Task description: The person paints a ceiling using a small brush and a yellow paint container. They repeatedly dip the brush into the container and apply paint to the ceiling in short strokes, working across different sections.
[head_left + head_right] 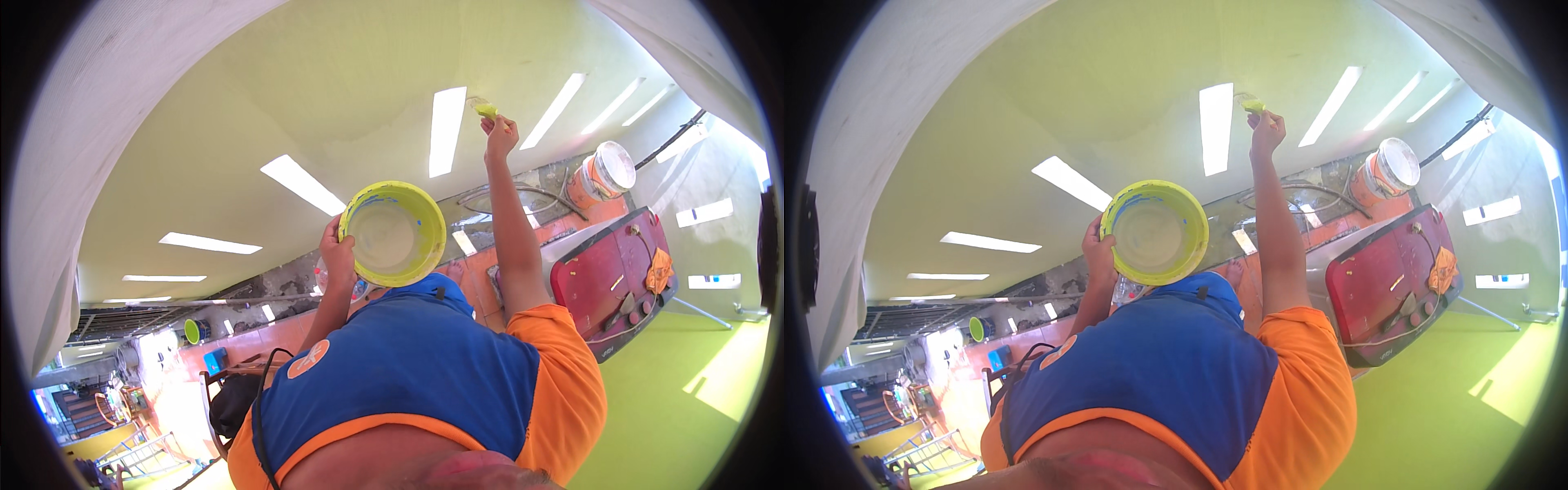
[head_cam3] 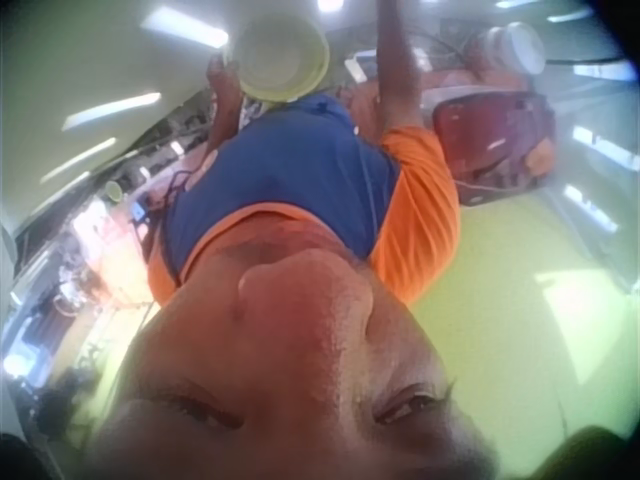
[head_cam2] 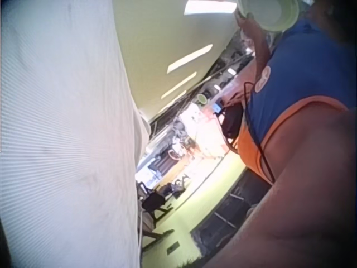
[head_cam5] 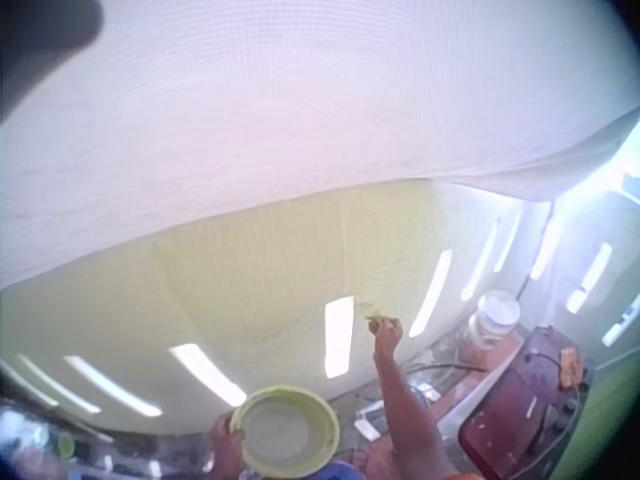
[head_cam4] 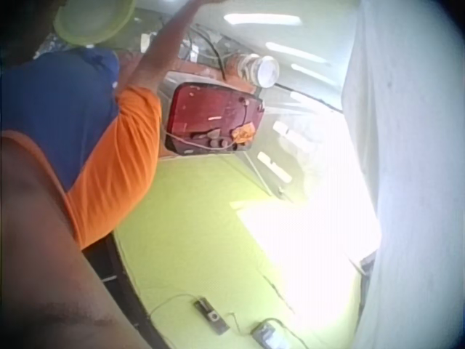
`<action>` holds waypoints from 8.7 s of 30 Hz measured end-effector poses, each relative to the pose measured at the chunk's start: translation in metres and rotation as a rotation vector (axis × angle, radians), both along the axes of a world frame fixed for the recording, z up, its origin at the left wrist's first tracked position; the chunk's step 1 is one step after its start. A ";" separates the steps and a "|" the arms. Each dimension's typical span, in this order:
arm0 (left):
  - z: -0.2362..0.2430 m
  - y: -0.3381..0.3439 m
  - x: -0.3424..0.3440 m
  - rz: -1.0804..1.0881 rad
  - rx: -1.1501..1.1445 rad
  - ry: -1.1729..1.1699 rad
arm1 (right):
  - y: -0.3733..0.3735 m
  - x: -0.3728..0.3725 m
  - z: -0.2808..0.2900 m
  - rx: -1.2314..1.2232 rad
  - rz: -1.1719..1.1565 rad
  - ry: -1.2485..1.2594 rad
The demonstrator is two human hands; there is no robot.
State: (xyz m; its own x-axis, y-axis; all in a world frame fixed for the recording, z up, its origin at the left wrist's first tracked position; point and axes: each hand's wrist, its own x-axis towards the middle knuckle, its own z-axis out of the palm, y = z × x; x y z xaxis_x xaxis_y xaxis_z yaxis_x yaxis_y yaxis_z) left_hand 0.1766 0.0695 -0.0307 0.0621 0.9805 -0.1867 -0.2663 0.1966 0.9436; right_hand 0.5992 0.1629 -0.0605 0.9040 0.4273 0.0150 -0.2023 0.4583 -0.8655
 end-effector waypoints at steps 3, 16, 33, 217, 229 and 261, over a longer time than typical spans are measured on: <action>0.002 0.000 0.002 0.012 0.008 0.007 | 0.010 0.006 0.026 -0.012 -0.016 -0.015; 0.006 -0.001 0.018 0.007 0.028 0.047 | 0.023 0.027 0.159 0.315 -0.027 -0.284; 0.009 -0.003 0.033 0.032 0.030 0.048 | 0.013 0.020 0.161 0.348 0.065 -0.306; -0.008 -0.010 0.030 -0.038 -0.027 0.078 | 0.010 0.003 0.078 0.347 0.053 -0.175; 0.003 -0.016 0.026 -0.029 -0.048 0.185 | 0.009 0.004 -0.108 -0.253 -0.079 0.091; -0.004 -0.011 0.030 -0.054 -0.075 0.164 | 0.001 0.052 0.149 0.383 0.062 -0.212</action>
State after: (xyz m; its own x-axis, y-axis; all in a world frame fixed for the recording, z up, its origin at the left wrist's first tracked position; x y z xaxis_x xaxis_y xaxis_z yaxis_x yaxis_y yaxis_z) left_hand 0.2067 0.0583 -0.0351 0.0765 0.9595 -0.2711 -0.0969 0.2778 0.9557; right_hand 0.6510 0.1642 0.0882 0.8370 0.4077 0.3649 -0.0758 0.7469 -0.6606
